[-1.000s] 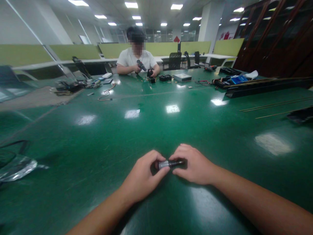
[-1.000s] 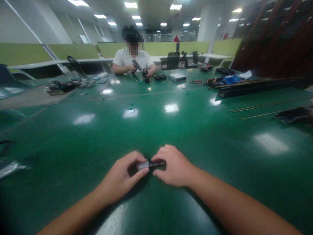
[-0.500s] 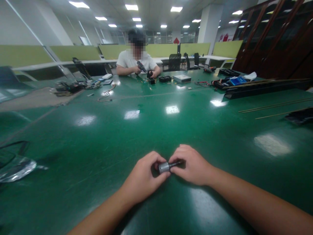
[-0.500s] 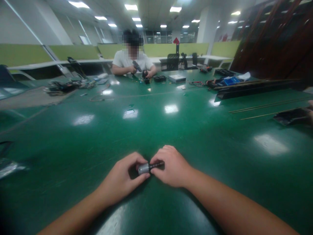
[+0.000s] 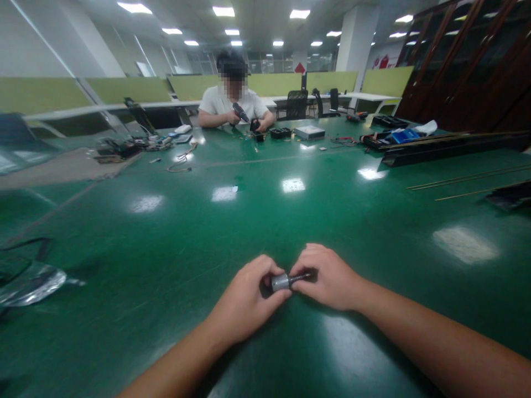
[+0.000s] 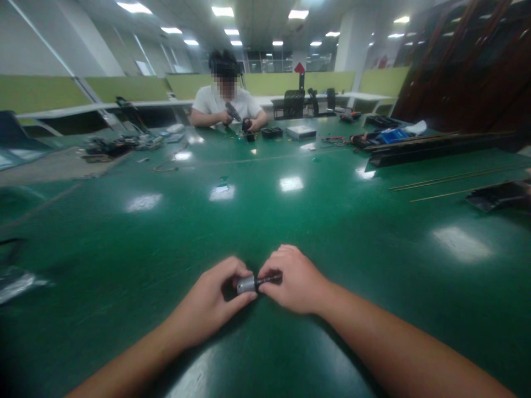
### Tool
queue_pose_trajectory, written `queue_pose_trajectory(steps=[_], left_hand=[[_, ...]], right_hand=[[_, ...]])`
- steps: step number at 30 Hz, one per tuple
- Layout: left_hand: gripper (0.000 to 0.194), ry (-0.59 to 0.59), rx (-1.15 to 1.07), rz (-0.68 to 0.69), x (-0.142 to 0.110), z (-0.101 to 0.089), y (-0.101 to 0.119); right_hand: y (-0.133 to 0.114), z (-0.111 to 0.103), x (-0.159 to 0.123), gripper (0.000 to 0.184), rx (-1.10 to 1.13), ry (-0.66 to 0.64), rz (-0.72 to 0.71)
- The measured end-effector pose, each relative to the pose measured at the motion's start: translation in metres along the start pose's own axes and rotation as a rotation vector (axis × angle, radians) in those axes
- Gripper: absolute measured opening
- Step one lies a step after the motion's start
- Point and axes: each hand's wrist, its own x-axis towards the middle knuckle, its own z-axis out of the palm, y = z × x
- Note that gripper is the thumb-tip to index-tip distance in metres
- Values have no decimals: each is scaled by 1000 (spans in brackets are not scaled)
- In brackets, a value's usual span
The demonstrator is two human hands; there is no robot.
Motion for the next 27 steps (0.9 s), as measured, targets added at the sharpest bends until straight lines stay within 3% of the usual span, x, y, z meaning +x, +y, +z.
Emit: queue_pose_trajectory(steps=[27], left_hand=[[14, 4, -2, -3, 0, 0, -2]], right_hand=[[2, -4, -2, 6, -20, -32, 24]])
